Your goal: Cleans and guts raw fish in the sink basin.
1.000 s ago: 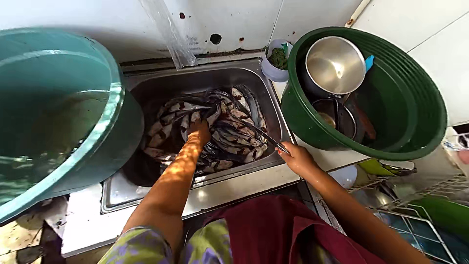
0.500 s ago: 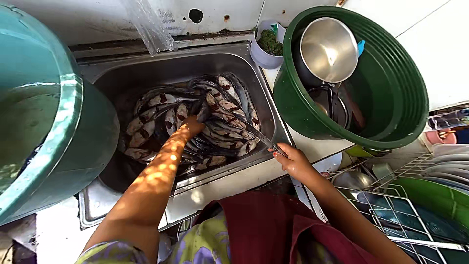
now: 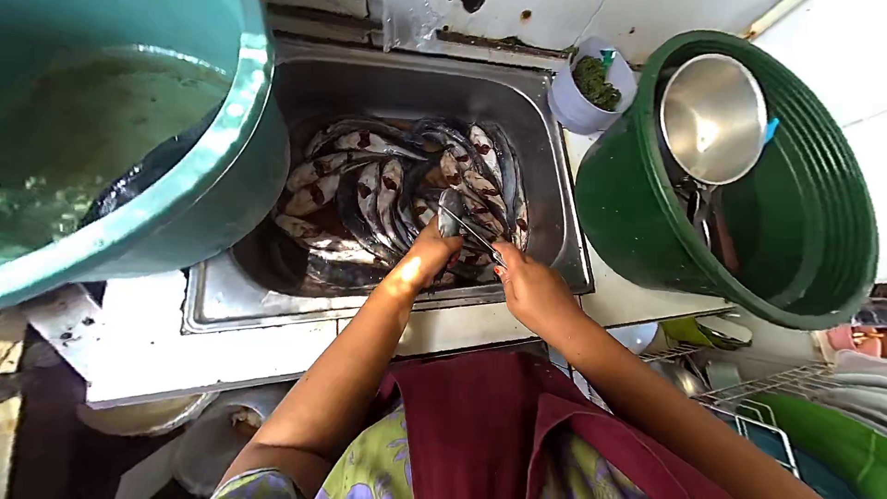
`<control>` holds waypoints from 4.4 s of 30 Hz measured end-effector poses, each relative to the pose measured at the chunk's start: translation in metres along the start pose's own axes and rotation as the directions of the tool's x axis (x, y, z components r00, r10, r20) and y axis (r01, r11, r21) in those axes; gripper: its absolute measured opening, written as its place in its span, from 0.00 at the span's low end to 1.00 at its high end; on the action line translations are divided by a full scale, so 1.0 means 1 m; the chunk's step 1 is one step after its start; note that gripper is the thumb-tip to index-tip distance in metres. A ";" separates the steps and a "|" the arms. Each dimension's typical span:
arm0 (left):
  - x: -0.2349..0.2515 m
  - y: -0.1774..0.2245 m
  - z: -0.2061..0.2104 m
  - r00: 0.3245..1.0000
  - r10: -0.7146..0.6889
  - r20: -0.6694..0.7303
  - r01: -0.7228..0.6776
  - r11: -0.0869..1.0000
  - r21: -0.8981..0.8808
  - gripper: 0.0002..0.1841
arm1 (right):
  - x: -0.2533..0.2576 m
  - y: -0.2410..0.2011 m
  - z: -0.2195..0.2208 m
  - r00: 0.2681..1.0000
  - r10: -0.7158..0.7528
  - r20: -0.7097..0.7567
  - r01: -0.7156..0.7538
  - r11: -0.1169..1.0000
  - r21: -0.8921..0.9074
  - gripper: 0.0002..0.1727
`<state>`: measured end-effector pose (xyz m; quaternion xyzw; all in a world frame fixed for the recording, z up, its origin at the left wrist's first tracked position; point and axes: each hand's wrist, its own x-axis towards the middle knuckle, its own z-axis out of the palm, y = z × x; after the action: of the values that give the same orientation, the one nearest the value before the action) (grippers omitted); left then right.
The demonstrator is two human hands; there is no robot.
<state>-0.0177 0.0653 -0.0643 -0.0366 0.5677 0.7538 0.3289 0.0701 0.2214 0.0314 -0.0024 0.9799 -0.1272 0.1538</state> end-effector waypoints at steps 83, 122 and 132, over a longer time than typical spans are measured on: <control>0.010 0.002 -0.004 0.981 0.189 -0.047 -0.187 0.981 0.045 0.17 | 0.050 -0.044 0.002 0.957 0.279 0.078 -0.264 0.952 -0.157 0.17; 0.016 0.000 -0.003 0.994 -0.078 0.081 0.051 0.956 0.290 0.40 | 0.097 -0.012 0.040 0.822 0.360 0.442 -0.485 0.036 0.874 0.15; 0.010 0.005 0.003 0.997 -0.070 -0.019 0.073 0.980 0.187 0.45 | 0.103 -0.008 0.043 0.751 0.394 0.529 -0.454 -0.273 0.848 0.10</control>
<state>-0.0270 0.0719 -0.0635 -0.0306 0.6367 0.6843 0.3541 -0.0156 0.1986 -0.0367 0.4508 0.4967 -0.7243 0.1596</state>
